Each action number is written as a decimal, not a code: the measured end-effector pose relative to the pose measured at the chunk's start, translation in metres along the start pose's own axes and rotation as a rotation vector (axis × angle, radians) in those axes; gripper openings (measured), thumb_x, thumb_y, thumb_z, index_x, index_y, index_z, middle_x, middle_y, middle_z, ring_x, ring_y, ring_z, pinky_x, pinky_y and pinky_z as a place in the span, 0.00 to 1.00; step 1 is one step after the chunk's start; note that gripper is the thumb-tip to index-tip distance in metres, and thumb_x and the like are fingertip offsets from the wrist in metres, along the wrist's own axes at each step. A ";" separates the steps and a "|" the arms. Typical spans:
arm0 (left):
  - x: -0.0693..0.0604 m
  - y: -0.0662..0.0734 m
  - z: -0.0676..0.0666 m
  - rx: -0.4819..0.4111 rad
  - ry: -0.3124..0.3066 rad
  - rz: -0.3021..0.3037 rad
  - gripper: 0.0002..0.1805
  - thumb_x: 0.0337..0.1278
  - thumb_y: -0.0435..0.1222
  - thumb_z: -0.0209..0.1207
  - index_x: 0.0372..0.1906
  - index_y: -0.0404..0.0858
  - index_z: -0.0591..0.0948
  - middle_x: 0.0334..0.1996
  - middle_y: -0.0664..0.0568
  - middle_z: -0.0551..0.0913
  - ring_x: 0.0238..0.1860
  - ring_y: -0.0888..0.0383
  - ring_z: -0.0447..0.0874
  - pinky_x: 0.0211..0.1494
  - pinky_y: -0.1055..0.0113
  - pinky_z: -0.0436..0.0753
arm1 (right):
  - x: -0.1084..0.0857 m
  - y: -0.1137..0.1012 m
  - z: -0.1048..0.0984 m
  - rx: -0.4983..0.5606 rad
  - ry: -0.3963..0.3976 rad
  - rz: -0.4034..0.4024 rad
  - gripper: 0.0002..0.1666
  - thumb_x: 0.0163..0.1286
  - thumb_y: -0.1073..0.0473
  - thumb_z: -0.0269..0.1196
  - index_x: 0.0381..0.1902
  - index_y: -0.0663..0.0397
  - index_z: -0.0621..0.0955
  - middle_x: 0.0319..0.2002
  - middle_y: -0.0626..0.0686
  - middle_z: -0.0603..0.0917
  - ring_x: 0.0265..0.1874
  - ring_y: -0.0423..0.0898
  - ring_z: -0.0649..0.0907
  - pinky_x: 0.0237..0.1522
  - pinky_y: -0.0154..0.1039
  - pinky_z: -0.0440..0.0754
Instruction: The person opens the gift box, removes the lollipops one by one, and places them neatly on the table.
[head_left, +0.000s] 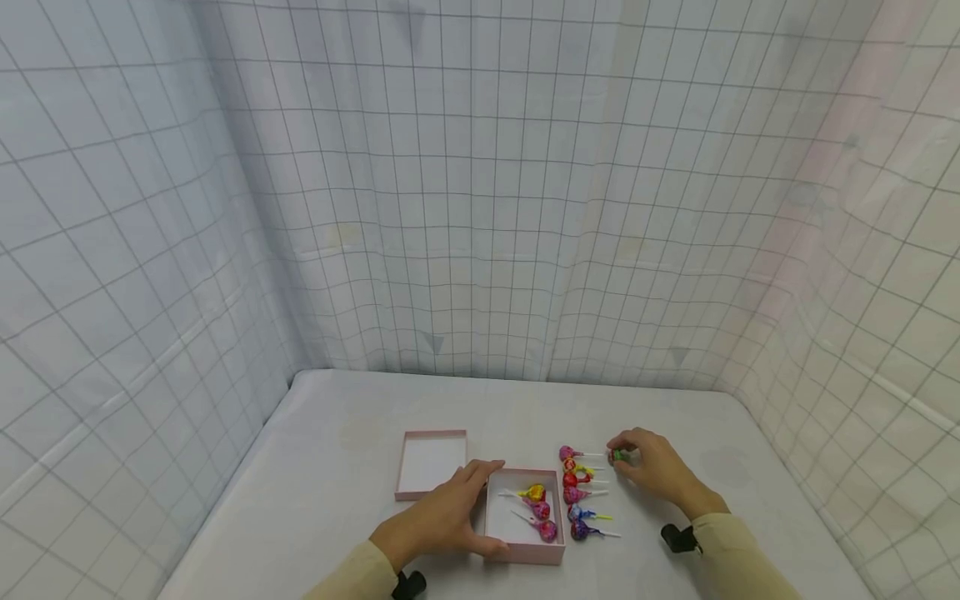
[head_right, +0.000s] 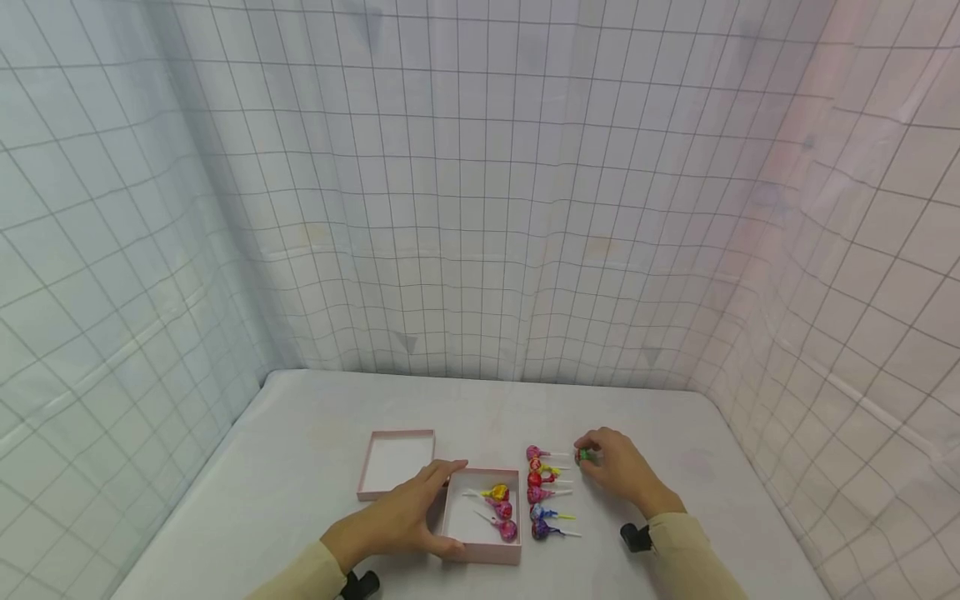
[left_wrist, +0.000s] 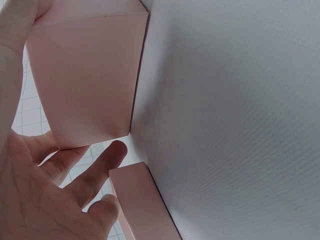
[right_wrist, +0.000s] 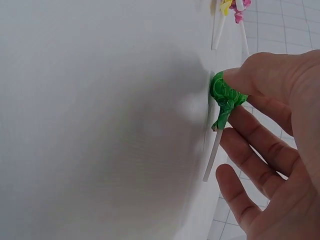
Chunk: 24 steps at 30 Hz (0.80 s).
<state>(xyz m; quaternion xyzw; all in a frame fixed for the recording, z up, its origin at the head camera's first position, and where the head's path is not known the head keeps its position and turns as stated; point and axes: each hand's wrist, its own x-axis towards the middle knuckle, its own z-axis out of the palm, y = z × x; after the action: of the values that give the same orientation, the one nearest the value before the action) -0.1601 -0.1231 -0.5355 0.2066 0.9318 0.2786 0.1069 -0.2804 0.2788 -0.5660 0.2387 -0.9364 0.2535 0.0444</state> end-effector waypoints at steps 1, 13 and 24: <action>0.000 0.000 0.000 0.000 0.000 -0.001 0.70 0.56 0.69 0.83 0.95 0.48 0.60 0.86 0.46 0.73 0.83 0.40 0.79 0.85 0.35 0.83 | 0.000 0.000 0.000 0.000 -0.001 -0.001 0.15 0.74 0.67 0.79 0.56 0.52 0.92 0.53 0.49 0.94 0.54 0.50 0.92 0.64 0.62 0.93; 0.002 -0.002 0.003 0.005 0.005 -0.007 0.69 0.56 0.69 0.83 0.95 0.49 0.61 0.87 0.46 0.73 0.83 0.40 0.80 0.84 0.34 0.83 | -0.003 0.000 -0.004 -0.013 0.052 -0.016 0.18 0.73 0.68 0.79 0.58 0.55 0.92 0.53 0.52 0.94 0.54 0.54 0.92 0.62 0.63 0.93; 0.001 -0.002 0.002 0.000 0.008 -0.007 0.70 0.55 0.70 0.83 0.95 0.49 0.60 0.87 0.46 0.73 0.83 0.40 0.80 0.84 0.34 0.83 | 0.001 -0.014 -0.005 -0.036 0.080 -0.070 0.16 0.76 0.66 0.79 0.59 0.54 0.92 0.54 0.51 0.93 0.54 0.53 0.92 0.61 0.61 0.95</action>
<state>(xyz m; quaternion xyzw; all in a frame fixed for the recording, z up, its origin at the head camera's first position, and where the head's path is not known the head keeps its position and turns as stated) -0.1608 -0.1230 -0.5386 0.2023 0.9329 0.2791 0.1044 -0.2752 0.2704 -0.5547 0.2603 -0.9293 0.2443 0.0949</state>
